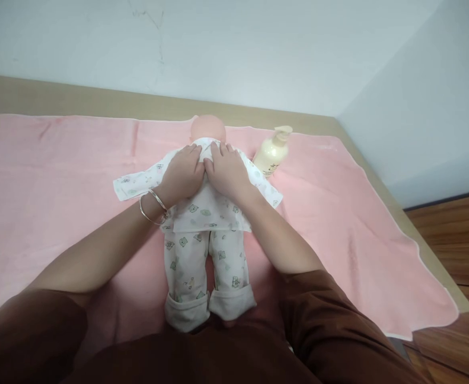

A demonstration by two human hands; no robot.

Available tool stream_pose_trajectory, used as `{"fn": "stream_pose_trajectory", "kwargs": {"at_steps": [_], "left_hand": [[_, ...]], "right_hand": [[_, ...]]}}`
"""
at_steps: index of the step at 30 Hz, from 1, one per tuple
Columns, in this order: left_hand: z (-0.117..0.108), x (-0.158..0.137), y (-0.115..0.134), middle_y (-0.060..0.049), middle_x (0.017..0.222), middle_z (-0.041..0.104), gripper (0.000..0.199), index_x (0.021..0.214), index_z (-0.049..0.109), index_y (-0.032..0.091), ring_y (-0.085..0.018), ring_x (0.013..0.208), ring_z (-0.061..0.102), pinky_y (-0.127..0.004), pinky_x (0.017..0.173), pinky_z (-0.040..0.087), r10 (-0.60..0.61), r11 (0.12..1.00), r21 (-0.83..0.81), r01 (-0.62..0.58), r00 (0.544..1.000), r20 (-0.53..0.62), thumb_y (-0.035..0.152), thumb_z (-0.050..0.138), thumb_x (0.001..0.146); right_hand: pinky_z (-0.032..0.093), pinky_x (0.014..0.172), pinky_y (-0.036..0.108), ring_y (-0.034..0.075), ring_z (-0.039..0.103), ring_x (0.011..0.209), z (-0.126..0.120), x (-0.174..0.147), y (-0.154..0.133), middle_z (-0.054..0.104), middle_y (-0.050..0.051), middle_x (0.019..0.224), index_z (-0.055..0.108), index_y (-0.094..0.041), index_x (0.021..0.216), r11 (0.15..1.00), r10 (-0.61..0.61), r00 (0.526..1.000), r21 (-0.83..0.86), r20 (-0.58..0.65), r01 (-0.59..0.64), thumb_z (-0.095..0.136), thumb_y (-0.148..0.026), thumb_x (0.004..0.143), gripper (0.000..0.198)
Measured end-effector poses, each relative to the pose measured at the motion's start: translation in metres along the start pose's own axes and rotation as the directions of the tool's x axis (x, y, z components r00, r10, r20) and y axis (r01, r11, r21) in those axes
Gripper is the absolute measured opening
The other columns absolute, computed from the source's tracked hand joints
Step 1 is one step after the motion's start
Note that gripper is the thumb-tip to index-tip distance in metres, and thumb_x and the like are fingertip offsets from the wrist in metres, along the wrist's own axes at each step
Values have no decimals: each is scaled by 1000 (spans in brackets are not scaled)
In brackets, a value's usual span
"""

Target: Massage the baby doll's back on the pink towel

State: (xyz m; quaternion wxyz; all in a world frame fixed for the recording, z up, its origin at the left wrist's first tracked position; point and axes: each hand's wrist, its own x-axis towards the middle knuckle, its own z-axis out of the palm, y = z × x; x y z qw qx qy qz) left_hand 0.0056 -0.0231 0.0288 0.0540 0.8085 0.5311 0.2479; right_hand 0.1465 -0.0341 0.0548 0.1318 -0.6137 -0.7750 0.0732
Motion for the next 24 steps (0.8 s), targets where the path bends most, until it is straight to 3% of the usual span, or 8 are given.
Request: {"fn": "stream_pose_trajectory", "kwargs": {"at_steps": [3,6,10,13,16,20,24], "left_hand": [[-5,13,-16,-19,116,69,35,105,62,13,-29,111,64,-48,105,51,-47,996,-68,52,997,67,20,29,96],[-5,19,-25,-17,111,70,33,104,60,15,-28,104,65,-46,102,53,-112,988,-103,118,991,70,22,29,96],[-1,10,-15,-23,119,68,38,109,62,9,-33,117,63,-53,109,49,-45,999,10,45,998,32,21,27,98],[1,-6,3,-25,135,63,44,126,59,4,-34,135,56,-53,121,42,-11,999,53,12,1000,-7,22,28,101],[-2,-15,17,-26,151,52,48,137,54,1,-35,148,46,-53,128,35,4,1000,30,-4,1000,-15,21,30,101],[-9,-5,8,-21,122,67,38,109,64,10,-33,127,59,-54,118,45,80,997,-15,-79,995,52,17,28,97],[-12,13,-12,-19,111,69,36,100,60,15,-31,108,62,-51,105,51,-40,998,-34,45,990,132,21,24,99]], "right_hand": [[31,129,57,39,40,154,-3,-14,-12,42,25,163,40,2,157,993,-70,998,-93,6,70,29,-28,104,62],[33,129,55,39,40,154,-6,-17,-16,42,25,163,43,2,154,990,-99,995,-100,18,101,31,-24,102,60],[39,125,54,36,42,152,-6,-1,-5,49,22,159,51,-3,144,999,-10,1000,36,18,9,30,-28,102,53],[36,127,55,37,42,151,-4,12,6,48,22,159,52,-4,140,994,60,998,85,31,-62,34,-35,102,52],[37,125,57,39,44,150,-3,16,12,50,23,156,53,-4,136,996,37,999,81,22,-39,33,-36,102,51],[40,120,61,41,49,144,0,8,9,56,26,150,54,-2,134,999,-33,999,31,-13,33,27,-33,102,53],[43,116,58,39,56,133,3,-9,-4,63,28,138,57,1,132,994,-71,993,-87,-92,63,26,-27,101,52]]}}
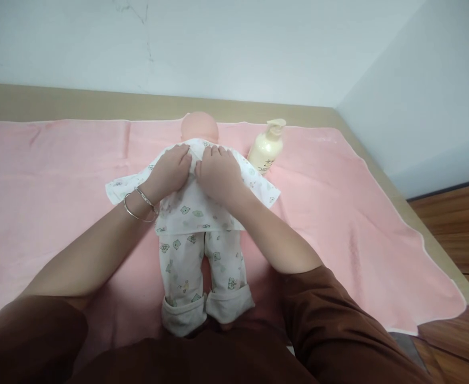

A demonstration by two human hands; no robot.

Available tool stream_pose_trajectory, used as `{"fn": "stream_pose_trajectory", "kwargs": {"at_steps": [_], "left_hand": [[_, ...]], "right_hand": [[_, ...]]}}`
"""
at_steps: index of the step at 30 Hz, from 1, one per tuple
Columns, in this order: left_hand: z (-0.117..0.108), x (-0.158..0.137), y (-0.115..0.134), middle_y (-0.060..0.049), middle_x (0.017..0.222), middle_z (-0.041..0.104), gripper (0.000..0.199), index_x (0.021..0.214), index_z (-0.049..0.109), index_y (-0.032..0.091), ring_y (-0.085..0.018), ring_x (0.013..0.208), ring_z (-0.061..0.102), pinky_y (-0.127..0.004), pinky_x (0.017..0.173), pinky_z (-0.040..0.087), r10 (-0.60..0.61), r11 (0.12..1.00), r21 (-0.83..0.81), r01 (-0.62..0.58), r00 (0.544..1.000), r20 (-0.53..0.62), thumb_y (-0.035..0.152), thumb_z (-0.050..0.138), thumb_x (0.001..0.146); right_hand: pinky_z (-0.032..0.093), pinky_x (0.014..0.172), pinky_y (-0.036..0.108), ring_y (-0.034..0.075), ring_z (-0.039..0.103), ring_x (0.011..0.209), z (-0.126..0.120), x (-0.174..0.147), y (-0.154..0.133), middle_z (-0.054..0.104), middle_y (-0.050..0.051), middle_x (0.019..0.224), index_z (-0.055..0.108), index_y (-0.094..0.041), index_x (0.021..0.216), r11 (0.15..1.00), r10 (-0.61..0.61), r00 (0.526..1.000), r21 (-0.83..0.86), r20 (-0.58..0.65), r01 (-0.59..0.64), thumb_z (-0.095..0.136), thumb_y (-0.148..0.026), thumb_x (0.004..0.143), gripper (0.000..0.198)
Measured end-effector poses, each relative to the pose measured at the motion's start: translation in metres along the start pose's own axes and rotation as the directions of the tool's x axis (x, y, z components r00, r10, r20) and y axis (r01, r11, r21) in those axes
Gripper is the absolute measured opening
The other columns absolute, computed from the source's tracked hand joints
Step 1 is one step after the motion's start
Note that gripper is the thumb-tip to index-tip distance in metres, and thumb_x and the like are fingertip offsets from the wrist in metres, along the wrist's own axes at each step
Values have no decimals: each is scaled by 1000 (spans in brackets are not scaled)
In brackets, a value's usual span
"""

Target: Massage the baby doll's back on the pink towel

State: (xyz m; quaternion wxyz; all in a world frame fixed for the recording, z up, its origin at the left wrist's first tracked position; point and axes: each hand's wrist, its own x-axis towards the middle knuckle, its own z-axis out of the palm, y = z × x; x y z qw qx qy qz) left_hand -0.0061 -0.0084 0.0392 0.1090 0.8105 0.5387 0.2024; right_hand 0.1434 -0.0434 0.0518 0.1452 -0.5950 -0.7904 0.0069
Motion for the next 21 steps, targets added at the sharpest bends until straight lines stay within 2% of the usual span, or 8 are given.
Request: {"fn": "stream_pose_trajectory", "kwargs": {"at_steps": [4,8,12,17,21], "left_hand": [[4,6,-6,-17,106,69,37,97,58,18,-29,101,61,-49,100,51,-41,999,-6,41,999,-17,26,22,101],[11,3,-4,-17,109,68,36,98,59,18,-29,107,61,-48,104,49,-7,999,43,9,998,-64,24,23,100],[11,-1,0,-18,113,67,37,101,61,15,-31,114,60,-50,107,47,-9,996,82,15,997,-80,22,25,100],[9,-11,13,-21,120,66,41,112,63,11,-33,118,60,-52,109,48,0,994,113,11,996,-93,22,25,101],[11,-21,24,-23,136,62,45,128,59,8,-36,133,54,-56,118,42,-4,997,78,14,992,-127,23,26,102]], "right_hand": [[45,114,55,37,60,124,-3,-4,-7,68,26,125,64,-3,121,999,-36,999,-27,-19,36,28,-22,101,45],[49,112,53,34,61,122,-3,11,5,69,20,123,65,-11,110,994,23,998,109,58,-29,35,-28,100,35],[45,117,57,36,56,134,3,24,22,65,18,138,63,-14,119,979,59,996,190,61,-69,38,-40,100,41],[33,129,58,38,37,155,4,25,26,41,22,165,46,-5,149,967,77,987,229,139,-107,39,-43,98,64],[37,126,59,38,43,152,2,23,26,48,21,160,51,-7,143,972,58,991,221,121,-84,37,-42,98,59]]}}
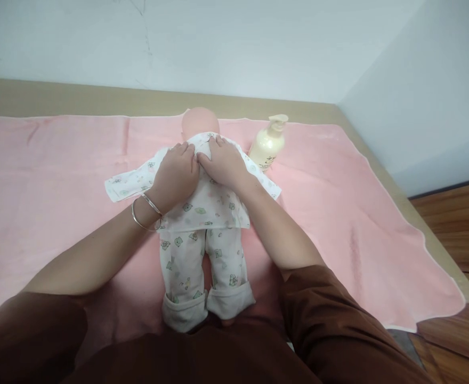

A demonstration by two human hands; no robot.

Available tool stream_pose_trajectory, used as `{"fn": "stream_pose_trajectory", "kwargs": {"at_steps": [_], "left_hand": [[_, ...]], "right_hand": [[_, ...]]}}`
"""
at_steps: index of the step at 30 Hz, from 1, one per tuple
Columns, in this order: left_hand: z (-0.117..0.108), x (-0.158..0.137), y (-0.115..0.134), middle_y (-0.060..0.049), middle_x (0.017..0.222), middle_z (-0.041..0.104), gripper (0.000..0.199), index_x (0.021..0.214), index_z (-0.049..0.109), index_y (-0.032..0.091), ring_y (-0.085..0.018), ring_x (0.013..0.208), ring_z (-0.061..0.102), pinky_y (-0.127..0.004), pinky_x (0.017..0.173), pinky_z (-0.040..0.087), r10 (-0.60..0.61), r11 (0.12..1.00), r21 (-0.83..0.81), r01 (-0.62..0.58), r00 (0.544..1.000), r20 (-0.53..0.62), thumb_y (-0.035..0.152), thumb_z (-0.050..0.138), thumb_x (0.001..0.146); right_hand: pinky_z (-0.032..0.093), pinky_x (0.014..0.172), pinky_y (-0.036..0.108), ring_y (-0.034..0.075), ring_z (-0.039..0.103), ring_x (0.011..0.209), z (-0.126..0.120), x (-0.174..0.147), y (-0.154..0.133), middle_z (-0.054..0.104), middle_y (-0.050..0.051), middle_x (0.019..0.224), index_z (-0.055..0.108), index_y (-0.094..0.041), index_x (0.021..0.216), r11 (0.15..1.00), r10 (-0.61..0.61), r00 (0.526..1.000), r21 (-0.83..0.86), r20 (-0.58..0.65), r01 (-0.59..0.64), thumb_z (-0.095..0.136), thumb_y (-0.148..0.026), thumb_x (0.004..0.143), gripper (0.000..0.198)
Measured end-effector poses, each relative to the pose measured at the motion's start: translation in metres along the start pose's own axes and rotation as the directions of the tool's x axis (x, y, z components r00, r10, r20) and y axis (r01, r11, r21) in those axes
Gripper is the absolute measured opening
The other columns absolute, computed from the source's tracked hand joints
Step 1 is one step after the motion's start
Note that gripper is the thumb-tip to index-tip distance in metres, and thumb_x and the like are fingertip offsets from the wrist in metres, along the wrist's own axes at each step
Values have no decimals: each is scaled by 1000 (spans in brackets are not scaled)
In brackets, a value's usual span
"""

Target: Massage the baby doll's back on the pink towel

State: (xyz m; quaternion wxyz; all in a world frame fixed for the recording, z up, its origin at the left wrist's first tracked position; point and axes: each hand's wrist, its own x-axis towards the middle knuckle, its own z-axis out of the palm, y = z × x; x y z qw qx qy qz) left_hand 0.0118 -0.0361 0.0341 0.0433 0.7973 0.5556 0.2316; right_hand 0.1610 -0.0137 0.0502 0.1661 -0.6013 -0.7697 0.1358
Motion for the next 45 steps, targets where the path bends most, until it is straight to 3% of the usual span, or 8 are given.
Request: {"fn": "stream_pose_trajectory", "kwargs": {"at_steps": [10,17,20,24,31,38,41,45], "left_hand": [[-6,17,-8,-19,118,68,32,101,62,15,-33,115,62,-53,106,50,-33,992,-114,46,993,112,15,31,94],[2,25,-23,-14,111,71,28,97,61,20,-29,109,63,-49,106,50,-45,980,-192,54,998,52,21,33,93],[3,27,-27,-13,103,71,25,94,59,21,-28,100,64,-47,100,52,-97,976,-188,106,993,61,24,34,93],[5,29,-28,-15,108,71,28,99,60,20,-30,107,65,-48,103,51,-111,981,-156,118,993,48,26,33,94],[8,24,-25,-14,113,71,31,101,63,20,-30,114,62,-51,110,48,-77,986,-149,78,997,15,29,34,97],[-18,5,2,-18,123,66,31,109,59,13,-30,121,59,-48,113,47,64,985,-166,-41,989,135,22,31,100],[-24,11,-1,-17,117,67,31,102,58,15,-28,115,61,-46,111,48,8,978,-205,34,979,202,23,29,100],[-16,25,-17,-15,119,67,28,102,58,17,-28,116,60,-47,112,47,-61,978,-185,97,980,189,23,31,99]], "right_hand": [[47,115,55,36,57,133,-7,-6,-7,64,20,138,60,-12,123,999,7,1000,-47,0,-7,35,-42,102,44],[49,109,56,37,62,120,0,-13,-14,69,19,122,63,-12,115,991,-7,998,-133,-64,-2,33,-41,104,43],[46,112,58,39,58,128,4,-21,-23,66,24,130,60,-6,124,980,-60,994,-195,-93,41,29,-34,104,46],[44,117,55,38,55,136,1,-20,-24,62,25,140,57,-3,133,985,-51,998,-170,-45,43,29,-30,103,49],[37,126,56,36,42,153,-6,2,2,42,18,165,40,-9,155,1000,-1,1000,1,29,1,35,-46,102,65],[46,114,56,36,56,135,-6,-3,2,62,18,145,51,-15,138,999,-37,999,31,-21,38,38,-47,100,51],[49,106,55,36,62,121,-4,-3,1,68,19,131,57,-15,126,1000,-28,999,0,-45,28,38,-46,100,45],[48,104,54,34,62,112,-1,-5,-5,70,19,117,61,-15,106,996,-40,998,-86,-55,35,33,-45,103,40]]}}
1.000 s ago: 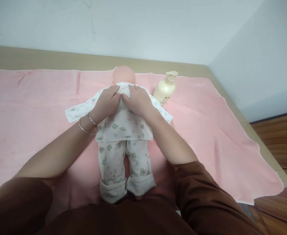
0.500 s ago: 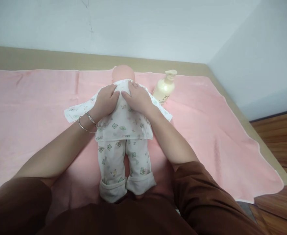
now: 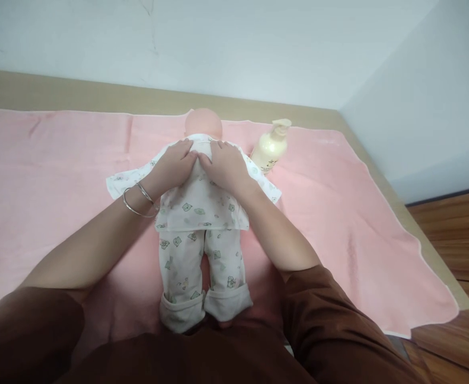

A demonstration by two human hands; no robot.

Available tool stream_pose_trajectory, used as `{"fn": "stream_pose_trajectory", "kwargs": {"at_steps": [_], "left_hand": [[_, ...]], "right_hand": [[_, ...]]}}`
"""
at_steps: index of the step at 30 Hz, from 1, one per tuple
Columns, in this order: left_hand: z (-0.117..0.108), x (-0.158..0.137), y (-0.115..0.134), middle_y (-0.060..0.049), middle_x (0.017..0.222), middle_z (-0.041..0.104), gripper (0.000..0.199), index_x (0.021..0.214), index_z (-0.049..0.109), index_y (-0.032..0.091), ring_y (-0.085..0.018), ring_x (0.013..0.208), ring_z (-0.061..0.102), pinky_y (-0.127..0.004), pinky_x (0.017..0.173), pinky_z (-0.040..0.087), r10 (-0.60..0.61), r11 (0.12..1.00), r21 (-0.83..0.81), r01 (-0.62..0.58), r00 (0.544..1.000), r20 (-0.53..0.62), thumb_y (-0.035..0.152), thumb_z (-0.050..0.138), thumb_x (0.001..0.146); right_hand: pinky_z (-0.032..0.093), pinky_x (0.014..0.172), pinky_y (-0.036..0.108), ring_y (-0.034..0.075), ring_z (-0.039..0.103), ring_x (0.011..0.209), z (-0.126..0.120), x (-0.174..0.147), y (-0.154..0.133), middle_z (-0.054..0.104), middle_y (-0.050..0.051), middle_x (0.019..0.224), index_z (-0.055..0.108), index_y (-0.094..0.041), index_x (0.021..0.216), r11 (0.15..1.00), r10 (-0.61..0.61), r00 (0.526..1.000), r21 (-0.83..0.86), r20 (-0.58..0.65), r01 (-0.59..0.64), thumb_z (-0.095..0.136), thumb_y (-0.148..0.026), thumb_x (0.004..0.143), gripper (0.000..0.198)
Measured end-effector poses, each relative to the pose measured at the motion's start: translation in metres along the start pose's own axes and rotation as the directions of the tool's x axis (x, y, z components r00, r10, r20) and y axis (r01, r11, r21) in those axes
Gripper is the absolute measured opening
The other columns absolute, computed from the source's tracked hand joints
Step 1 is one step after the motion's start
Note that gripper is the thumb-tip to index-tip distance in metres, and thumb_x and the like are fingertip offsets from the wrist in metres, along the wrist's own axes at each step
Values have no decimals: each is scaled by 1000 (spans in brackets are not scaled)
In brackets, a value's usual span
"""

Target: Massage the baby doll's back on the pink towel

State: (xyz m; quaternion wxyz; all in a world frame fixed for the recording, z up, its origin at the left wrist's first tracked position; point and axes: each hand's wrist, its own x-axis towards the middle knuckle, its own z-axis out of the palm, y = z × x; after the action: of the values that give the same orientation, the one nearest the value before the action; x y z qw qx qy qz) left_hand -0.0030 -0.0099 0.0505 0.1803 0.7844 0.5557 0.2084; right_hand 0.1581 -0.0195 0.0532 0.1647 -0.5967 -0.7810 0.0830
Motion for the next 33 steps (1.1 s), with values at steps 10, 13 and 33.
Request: {"fn": "stream_pose_trajectory", "kwargs": {"at_steps": [10,13,33], "left_hand": [[14,4,-7,-16,118,70,32,104,59,17,-30,116,63,-45,110,47,-44,997,58,51,994,-103,29,30,98],[15,3,-7,-17,119,70,34,106,60,16,-31,118,63,-46,110,47,-41,997,67,48,993,-106,29,29,98],[26,2,-11,-18,141,63,48,130,62,10,-31,135,56,-51,123,40,14,996,92,4,982,-187,30,30,100]], "right_hand": [[47,111,53,38,59,128,-4,-16,-22,65,24,132,61,-3,127,993,-21,1000,-119,22,23,30,-22,99,46],[39,122,57,37,47,147,1,-5,-7,51,21,156,50,-6,146,1000,7,999,-8,37,-6,34,-27,98,55],[46,112,62,38,58,130,5,1,6,63,18,141,50,-16,134,992,47,998,121,-45,-42,40,-44,95,49]]}}
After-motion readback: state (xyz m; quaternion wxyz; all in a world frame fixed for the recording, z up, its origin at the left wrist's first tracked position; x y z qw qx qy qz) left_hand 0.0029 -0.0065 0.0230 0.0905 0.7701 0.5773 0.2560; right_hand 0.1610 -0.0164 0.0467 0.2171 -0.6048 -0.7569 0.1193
